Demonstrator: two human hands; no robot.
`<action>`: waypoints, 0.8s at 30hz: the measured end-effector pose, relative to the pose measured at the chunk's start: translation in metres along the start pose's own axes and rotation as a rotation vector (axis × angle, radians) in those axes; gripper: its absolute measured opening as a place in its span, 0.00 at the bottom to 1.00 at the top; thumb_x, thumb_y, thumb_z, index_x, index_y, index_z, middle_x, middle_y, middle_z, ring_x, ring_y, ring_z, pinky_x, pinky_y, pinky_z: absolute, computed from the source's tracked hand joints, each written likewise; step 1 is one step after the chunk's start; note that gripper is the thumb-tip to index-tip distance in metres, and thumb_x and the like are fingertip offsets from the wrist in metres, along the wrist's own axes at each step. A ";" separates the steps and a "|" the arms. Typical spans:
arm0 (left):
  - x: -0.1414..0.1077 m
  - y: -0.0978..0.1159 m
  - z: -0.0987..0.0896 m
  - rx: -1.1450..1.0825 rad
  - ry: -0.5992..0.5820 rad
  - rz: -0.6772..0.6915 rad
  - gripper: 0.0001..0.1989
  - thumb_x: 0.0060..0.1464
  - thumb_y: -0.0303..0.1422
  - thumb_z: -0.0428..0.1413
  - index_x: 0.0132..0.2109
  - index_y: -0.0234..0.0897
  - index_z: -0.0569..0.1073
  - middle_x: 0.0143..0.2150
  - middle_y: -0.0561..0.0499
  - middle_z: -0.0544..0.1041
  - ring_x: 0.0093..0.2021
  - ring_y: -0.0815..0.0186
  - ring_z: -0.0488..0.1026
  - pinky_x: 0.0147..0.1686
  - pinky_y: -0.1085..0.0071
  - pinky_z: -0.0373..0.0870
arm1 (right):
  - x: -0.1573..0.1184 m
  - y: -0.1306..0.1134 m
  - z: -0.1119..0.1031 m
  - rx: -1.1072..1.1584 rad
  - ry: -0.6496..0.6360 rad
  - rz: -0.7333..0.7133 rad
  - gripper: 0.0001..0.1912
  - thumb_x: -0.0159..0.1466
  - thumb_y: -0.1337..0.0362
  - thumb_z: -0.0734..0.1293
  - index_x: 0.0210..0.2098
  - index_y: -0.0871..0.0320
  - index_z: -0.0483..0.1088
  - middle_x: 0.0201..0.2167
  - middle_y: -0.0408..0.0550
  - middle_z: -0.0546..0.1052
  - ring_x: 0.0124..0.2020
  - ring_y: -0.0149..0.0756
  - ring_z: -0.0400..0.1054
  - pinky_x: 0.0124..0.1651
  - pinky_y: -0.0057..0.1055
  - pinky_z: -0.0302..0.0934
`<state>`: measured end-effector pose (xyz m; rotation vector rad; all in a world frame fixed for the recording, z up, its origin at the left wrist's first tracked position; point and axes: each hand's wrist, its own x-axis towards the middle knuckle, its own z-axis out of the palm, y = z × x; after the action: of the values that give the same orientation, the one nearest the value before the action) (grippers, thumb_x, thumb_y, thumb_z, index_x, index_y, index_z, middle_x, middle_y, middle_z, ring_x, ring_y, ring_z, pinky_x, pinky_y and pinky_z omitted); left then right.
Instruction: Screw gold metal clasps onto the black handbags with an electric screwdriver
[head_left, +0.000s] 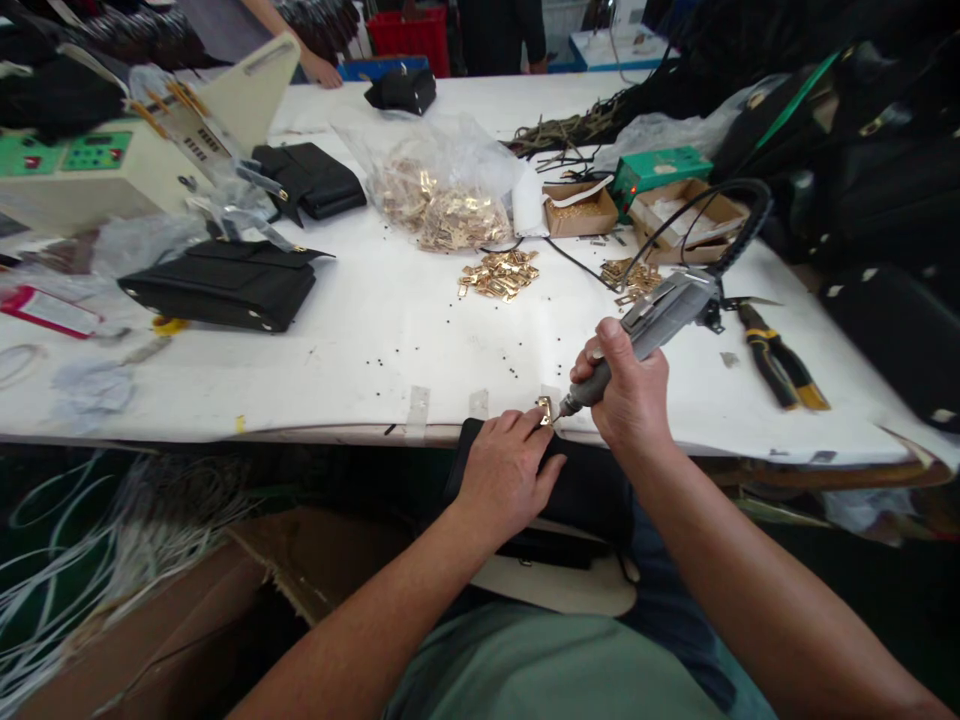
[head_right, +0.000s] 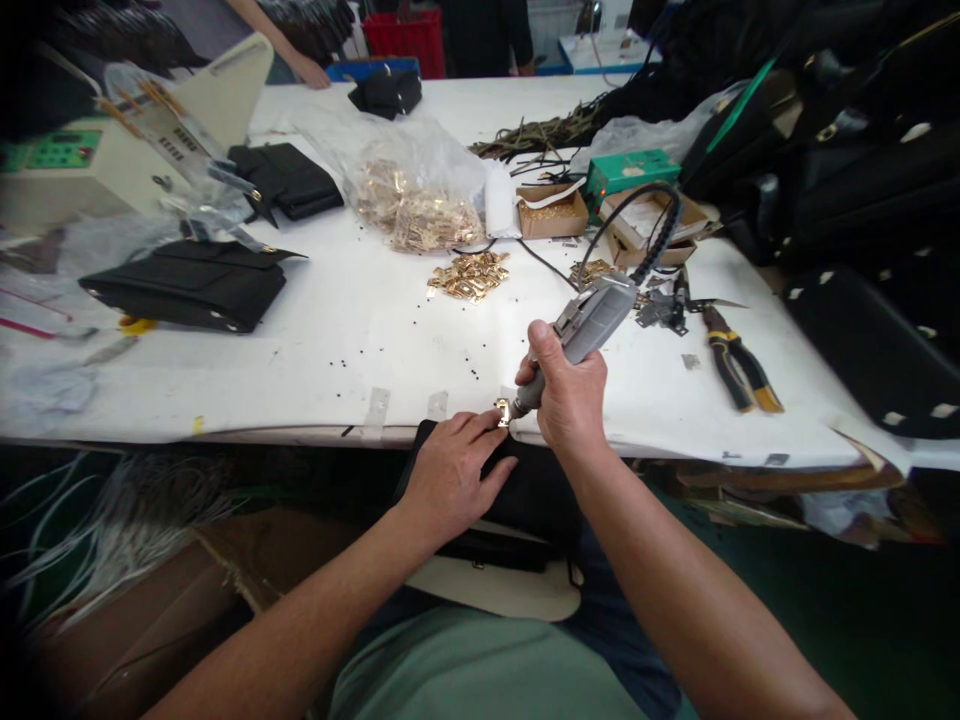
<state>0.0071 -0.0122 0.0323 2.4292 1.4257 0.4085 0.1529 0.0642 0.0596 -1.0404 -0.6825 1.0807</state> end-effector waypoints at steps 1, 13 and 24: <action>0.000 0.000 -0.001 0.006 -0.008 -0.001 0.16 0.64 0.38 0.57 0.56 0.37 0.74 0.63 0.45 0.73 0.57 0.54 0.69 0.57 0.53 0.70 | 0.000 0.002 0.001 -0.015 -0.006 -0.008 0.22 0.57 0.48 0.77 0.29 0.57 0.66 0.18 0.37 0.68 0.17 0.28 0.63 0.20 0.24 0.60; -0.002 -0.001 -0.001 -0.005 -0.020 -0.009 0.17 0.65 0.39 0.56 0.57 0.37 0.74 0.65 0.45 0.72 0.58 0.53 0.68 0.56 0.52 0.69 | 0.000 0.021 0.004 -0.200 -0.059 -0.090 0.22 0.57 0.46 0.76 0.31 0.57 0.70 0.16 0.38 0.69 0.15 0.28 0.60 0.18 0.25 0.55; -0.002 0.000 -0.001 -0.009 -0.025 -0.027 0.17 0.63 0.39 0.58 0.56 0.39 0.74 0.60 0.47 0.75 0.57 0.52 0.68 0.55 0.51 0.68 | -0.018 0.006 0.015 -0.499 -0.296 -0.092 0.12 0.57 0.58 0.72 0.24 0.56 0.67 0.16 0.38 0.68 0.18 0.29 0.62 0.22 0.28 0.60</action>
<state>0.0058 -0.0137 0.0333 2.3966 1.4413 0.3766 0.1312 0.0537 0.0605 -1.2657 -1.2721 1.0163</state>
